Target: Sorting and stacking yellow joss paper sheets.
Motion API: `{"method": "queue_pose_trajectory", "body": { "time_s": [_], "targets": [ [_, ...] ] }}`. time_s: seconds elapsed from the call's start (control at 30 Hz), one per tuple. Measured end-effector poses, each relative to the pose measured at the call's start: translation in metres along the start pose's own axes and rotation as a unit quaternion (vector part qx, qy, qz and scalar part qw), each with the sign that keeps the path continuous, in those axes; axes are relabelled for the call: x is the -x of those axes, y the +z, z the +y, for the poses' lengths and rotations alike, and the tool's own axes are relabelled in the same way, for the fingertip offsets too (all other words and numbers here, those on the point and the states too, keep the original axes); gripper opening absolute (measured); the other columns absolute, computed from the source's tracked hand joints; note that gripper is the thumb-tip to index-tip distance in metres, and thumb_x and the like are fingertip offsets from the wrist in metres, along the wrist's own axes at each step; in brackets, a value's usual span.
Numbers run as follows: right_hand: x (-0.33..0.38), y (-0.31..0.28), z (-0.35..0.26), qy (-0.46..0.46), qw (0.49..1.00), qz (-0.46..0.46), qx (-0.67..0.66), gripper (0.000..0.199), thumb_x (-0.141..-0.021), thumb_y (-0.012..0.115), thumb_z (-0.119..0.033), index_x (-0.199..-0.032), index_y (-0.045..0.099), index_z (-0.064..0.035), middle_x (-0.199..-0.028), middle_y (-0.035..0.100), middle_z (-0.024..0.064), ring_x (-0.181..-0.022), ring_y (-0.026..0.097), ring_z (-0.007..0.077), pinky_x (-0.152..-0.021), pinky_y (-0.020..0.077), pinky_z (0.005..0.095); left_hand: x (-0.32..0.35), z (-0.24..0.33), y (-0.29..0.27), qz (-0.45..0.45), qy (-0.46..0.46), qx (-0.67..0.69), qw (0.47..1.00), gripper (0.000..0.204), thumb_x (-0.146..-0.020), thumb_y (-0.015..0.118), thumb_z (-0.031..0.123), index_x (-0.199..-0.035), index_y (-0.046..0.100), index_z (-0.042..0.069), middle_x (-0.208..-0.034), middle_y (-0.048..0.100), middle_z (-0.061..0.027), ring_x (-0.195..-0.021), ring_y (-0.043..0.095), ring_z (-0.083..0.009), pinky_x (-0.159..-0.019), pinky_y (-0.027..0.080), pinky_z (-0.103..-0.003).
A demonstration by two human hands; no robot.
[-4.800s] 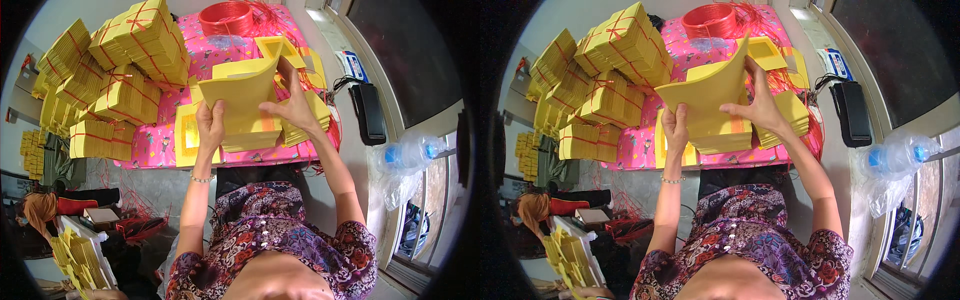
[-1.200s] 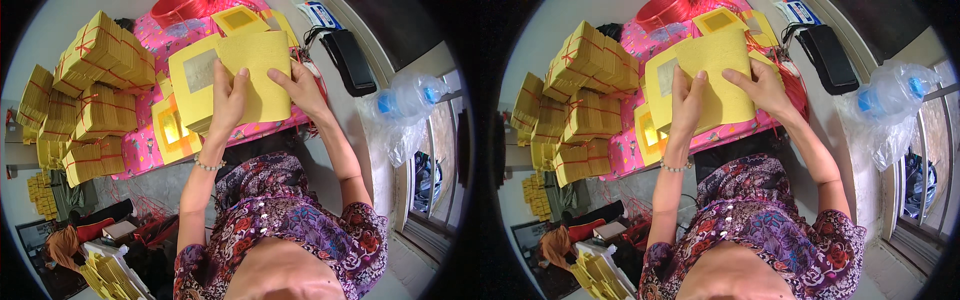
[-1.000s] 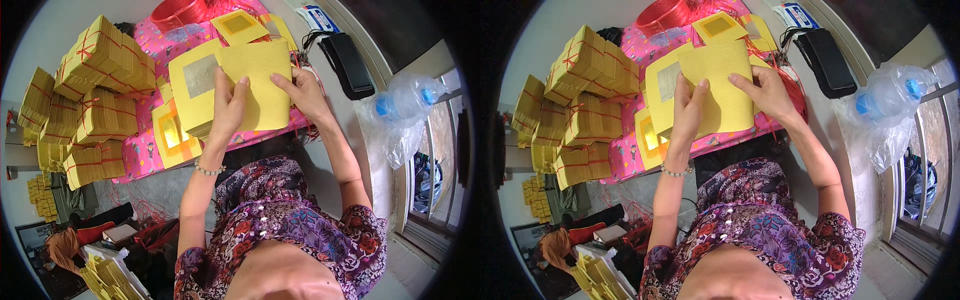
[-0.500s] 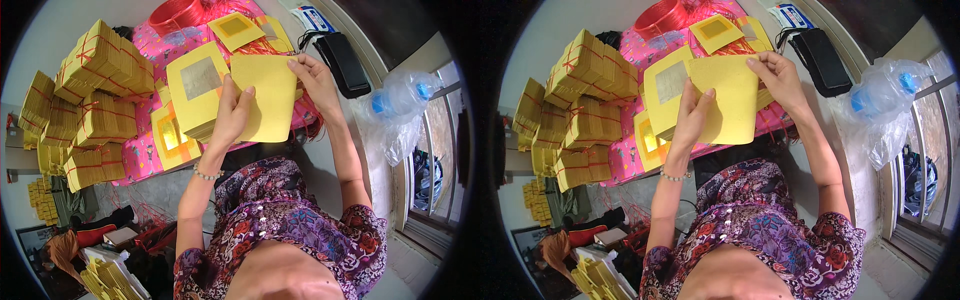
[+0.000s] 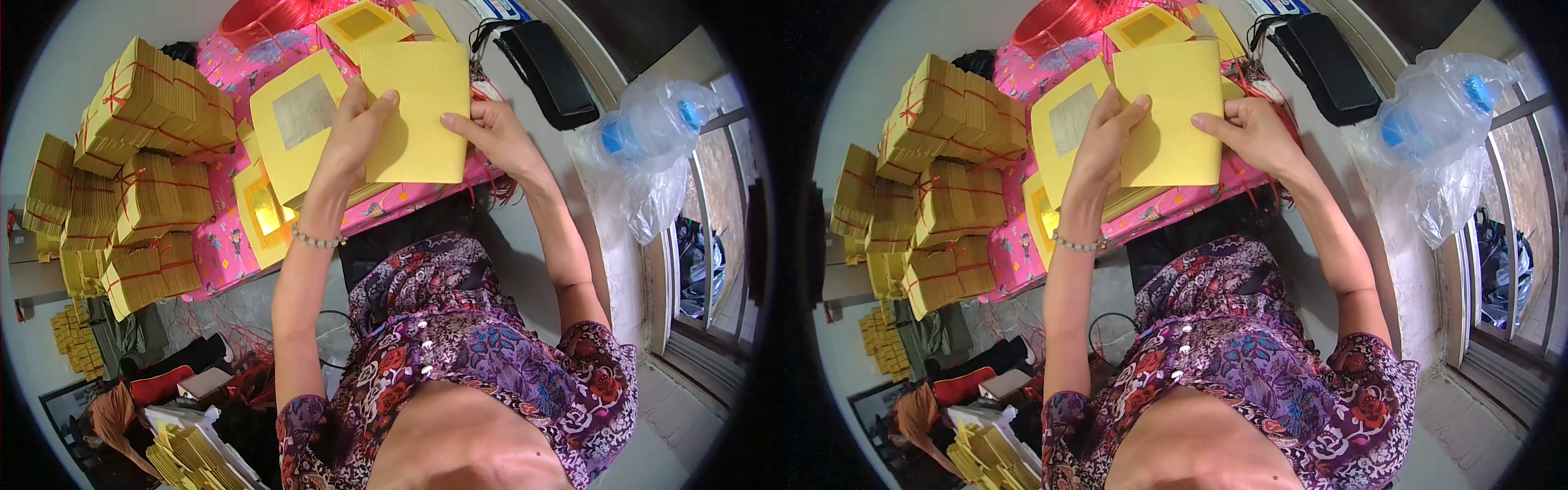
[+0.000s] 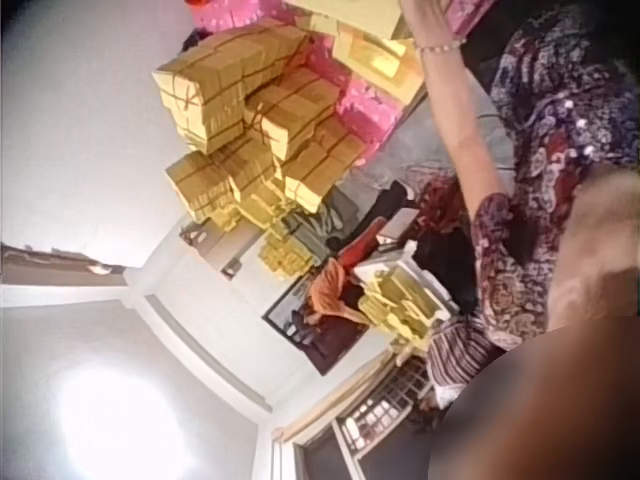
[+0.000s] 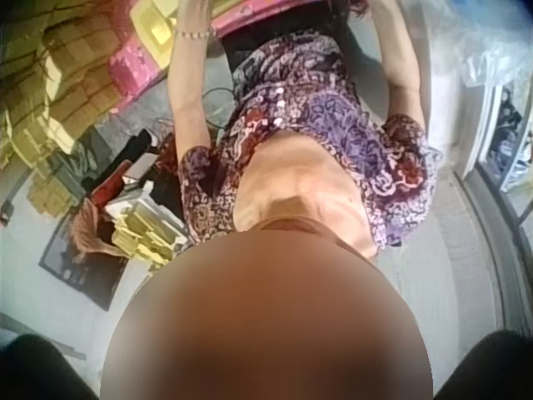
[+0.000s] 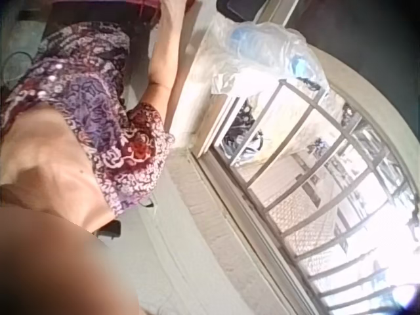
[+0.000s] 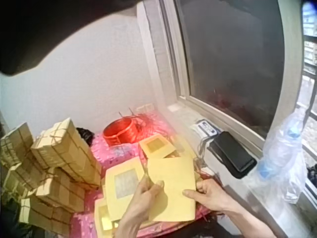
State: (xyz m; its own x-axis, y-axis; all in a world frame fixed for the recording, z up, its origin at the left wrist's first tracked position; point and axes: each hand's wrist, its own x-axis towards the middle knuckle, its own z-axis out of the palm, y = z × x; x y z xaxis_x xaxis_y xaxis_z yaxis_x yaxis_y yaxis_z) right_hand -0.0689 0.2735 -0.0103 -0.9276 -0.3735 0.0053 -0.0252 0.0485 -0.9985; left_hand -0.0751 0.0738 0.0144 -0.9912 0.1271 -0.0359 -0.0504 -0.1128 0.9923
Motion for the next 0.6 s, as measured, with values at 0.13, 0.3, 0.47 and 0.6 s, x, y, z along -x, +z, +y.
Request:
{"method": "queue_pose_trajectory", "body": {
  "time_s": [0.13, 0.3, 0.47, 0.6],
  "targets": [
    [-0.001, -0.003, -0.002, 0.027, 0.999, 0.016, -0.019, 0.038, -0.090, 0.062, -0.030, -0.098, 0.065, 0.0067, -0.081, 0.068, 0.0063, -0.068, 0.062, 0.0060, -0.059, 0.0486, 0.0194, -0.012, 0.005, 0.001, -0.009, -0.030, 0.011, 0.999, 0.031, -0.094, 0.048, 0.010, -0.122, 0.042, -0.002, -0.114, 0.056, -0.0148, -0.101, 0.057, -0.0208, -0.081, 0.050, -0.033],
    [0.002, 0.000, 0.013, 0.025, 0.999, 0.027, -0.009, 0.036, -0.089, 0.064, -0.031, -0.096, 0.067, 0.0034, -0.078, 0.067, 0.0055, -0.062, 0.059, 0.0053, -0.057, 0.0482, 0.0192, -0.024, 0.003, -0.001, -0.025, -0.009, -0.021, 0.999, 0.031, -0.094, 0.050, 0.013, -0.121, 0.044, -0.003, -0.111, 0.057, -0.0138, -0.098, 0.058, -0.0188, -0.082, 0.049, -0.032],
    [0.014, 0.006, 0.022, 0.066, 0.996, 0.023, -0.051, 0.034, -0.089, 0.064, -0.030, -0.098, 0.066, 0.0026, -0.079, 0.067, 0.0056, -0.063, 0.062, 0.0076, -0.058, 0.0510, 0.0206, -0.026, -0.004, 0.002, 0.004, 0.004, -0.031, 0.999, 0.031, -0.094, 0.052, 0.015, -0.119, 0.047, -0.002, -0.108, 0.059, -0.0120, -0.095, 0.058, -0.0164, -0.082, 0.048, -0.030],
    [0.022, 0.011, 0.025, 0.092, 0.993, 0.038, -0.069, 0.033, -0.089, 0.064, -0.028, -0.098, 0.066, 0.0029, -0.078, 0.067, 0.0058, -0.064, 0.063, 0.0097, -0.058, 0.0517, 0.0212, -0.030, -0.013, 0.000, -0.004, 0.013, -0.030, 0.999, 0.032, -0.095, 0.051, 0.016, -0.120, 0.046, -0.003, -0.108, 0.059, -0.0118, -0.096, 0.058, -0.0166, -0.082, 0.047, -0.031]
  ]
}}
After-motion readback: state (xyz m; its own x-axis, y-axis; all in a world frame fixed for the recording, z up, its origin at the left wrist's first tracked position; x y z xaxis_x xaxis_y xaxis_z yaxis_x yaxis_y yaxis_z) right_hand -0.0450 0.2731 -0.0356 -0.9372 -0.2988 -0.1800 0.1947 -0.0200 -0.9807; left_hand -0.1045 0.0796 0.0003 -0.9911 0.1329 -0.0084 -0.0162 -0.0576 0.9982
